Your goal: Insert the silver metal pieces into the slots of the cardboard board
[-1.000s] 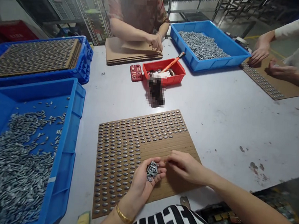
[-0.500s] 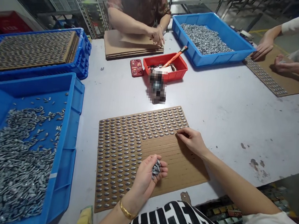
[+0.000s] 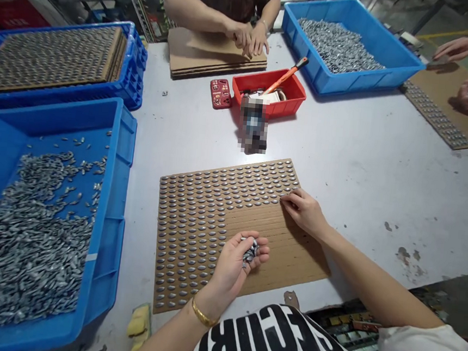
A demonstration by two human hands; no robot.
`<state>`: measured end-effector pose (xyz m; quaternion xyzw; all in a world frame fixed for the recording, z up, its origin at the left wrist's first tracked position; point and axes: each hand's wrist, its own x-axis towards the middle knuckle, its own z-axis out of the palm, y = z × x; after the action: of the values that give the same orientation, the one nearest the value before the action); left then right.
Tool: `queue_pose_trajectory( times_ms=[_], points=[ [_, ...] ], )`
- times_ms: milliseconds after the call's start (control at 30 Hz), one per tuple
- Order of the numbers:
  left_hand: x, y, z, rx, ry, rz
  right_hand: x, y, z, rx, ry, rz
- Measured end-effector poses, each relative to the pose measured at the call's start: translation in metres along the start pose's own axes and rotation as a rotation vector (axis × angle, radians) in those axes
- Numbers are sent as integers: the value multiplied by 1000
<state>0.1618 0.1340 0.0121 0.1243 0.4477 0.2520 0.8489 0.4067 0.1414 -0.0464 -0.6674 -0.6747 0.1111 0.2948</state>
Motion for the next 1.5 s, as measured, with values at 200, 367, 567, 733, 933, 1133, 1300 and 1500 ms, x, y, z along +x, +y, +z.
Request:
queue_pose_trajectory(
  times_ms=[200, 367, 567, 733, 933, 1133, 1300, 1500],
  points=[
    [2, 0, -1, 5, 23, 41, -16, -40, -14, 220, -29, 77],
    [5, -4, 1, 12, 55, 90, -32, -87, -17, 693, -320, 242],
    [13, -11, 3, 189, 47, 199, -37, -92, -8, 1081, -445, 561],
    [21, -20, 5, 310, 17, 184, -38, -83, -11, 1163, -449, 683],
    [24, -6, 18, 158, 11, 31, -36, -47, -24, 778, -313, 493],
    [19, 2, 16, -2, 36, -2, -13, 11, -29, 162, -31, 25],
    [14, -8, 15, 45, -2, -24, -4, 24, -20, -53, -47, -109],
    [13, -7, 17, 75, -41, -42, -3, 23, -20, -285, -106, -188]
  ],
)
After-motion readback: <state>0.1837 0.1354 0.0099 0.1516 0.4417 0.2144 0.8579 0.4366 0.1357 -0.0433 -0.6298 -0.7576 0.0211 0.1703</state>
